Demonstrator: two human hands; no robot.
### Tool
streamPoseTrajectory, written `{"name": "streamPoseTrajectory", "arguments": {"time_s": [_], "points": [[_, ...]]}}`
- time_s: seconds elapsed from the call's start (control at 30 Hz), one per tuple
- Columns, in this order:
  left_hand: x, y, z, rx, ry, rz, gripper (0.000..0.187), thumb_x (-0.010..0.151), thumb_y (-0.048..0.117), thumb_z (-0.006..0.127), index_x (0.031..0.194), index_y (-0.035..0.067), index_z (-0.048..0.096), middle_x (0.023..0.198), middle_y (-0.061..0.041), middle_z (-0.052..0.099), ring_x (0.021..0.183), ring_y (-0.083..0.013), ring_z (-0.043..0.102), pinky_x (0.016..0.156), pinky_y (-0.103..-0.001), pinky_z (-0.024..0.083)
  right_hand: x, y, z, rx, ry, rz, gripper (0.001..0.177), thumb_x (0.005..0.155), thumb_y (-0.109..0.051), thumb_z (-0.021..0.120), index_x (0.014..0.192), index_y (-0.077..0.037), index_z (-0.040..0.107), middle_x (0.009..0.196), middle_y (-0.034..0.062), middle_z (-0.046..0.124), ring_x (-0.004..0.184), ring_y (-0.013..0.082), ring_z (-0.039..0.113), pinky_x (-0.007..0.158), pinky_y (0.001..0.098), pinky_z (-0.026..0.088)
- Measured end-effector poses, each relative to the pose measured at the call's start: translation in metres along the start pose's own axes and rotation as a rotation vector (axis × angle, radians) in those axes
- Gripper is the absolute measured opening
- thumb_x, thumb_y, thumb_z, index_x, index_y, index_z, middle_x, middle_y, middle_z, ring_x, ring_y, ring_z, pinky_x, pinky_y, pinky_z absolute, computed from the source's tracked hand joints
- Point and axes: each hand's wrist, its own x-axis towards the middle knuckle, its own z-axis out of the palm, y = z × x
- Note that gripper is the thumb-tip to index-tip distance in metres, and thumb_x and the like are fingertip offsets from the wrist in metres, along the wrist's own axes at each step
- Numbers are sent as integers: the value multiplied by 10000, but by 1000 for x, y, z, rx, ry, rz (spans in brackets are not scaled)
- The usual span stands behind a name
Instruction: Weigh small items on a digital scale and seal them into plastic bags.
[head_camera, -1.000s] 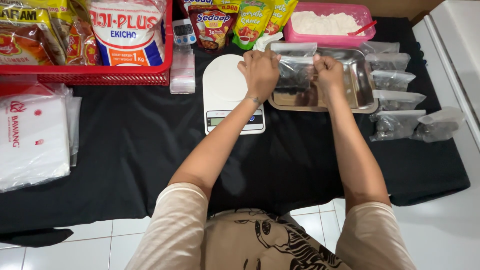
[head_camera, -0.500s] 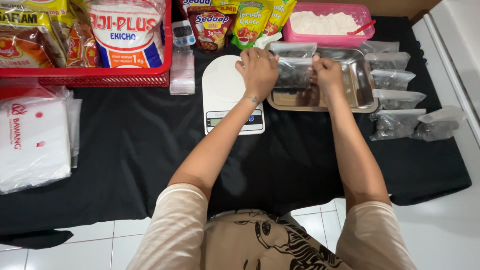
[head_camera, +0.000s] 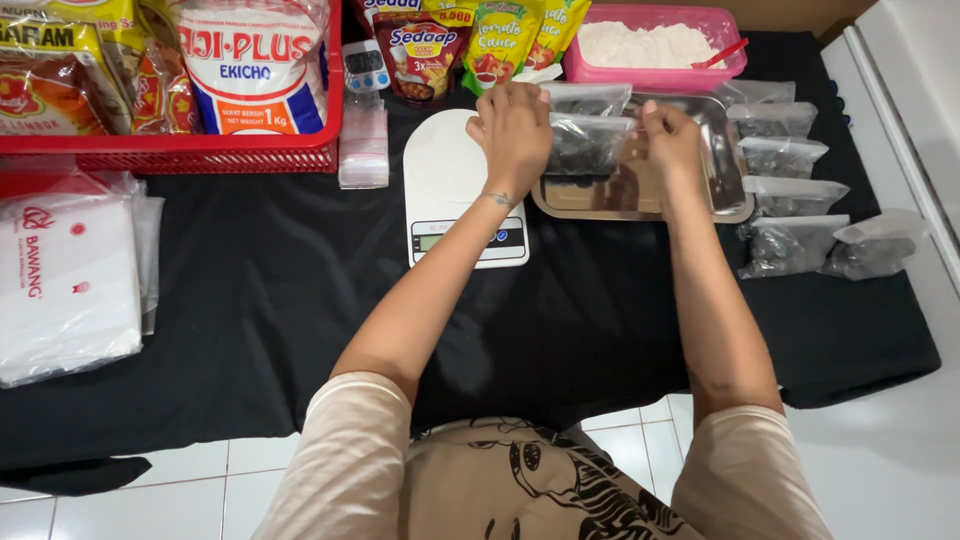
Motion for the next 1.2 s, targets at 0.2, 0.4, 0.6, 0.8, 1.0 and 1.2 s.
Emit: {"name": "streamPoseTrajectory", "arguments": {"time_s": [0.2,0.4,0.6,0.8,1.0,1.2], "points": [[-8,12,-21,-168,-70,-24,340,1017,310,343,1116,159,631,1185,-67,655,1187,-312,508,932,-466,329,-21,-22,-10,-38,9,-91,225,1064,-327,605,1084,-138,727,906,-20,713,804,57,682,599,183,578],[-33,33,-51,-639,-107,13,289,1037,326,433,1118,111,608,1002,-48,698,906,-197,656,814,-328,469,-52,-36,-20,105,-2,-183,149,1046,-266,639,1096,-147,713,982,-12,725,891,59,705,684,187,585],[-52,30,-48,-613,-135,-80,239,1016,381,561,1003,168,670,715,7,657,675,-147,603,707,-302,497,-95,-38,-30,168,44,-205,147,1023,-137,704,1159,-81,706,936,-7,685,846,68,677,740,205,591],[-81,42,-69,-631,-223,-36,499,1060,489,467,720,156,617,545,-24,576,559,-202,566,635,-333,504,-126,-19,-42,192,136,-243,138,1082,-175,670,1022,-54,698,735,7,577,675,84,628,657,196,547],[-100,42,-63,-725,-353,-15,646,1097,499,365,614,128,581,456,-15,500,472,-154,513,552,-288,465,-145,-1,-54,303,226,-234,469,1130,-392,526,866,-30,664,647,75,555,643,175,664,697,245,591],[-106,56,-66,-685,-455,11,669,1094,519,341,637,113,612,473,-57,534,503,-226,574,579,-344,490,-163,9,-66,289,255,-238,536,1128,-431,502,894,13,691,649,107,571,655,207,683,713,292,611]]}}
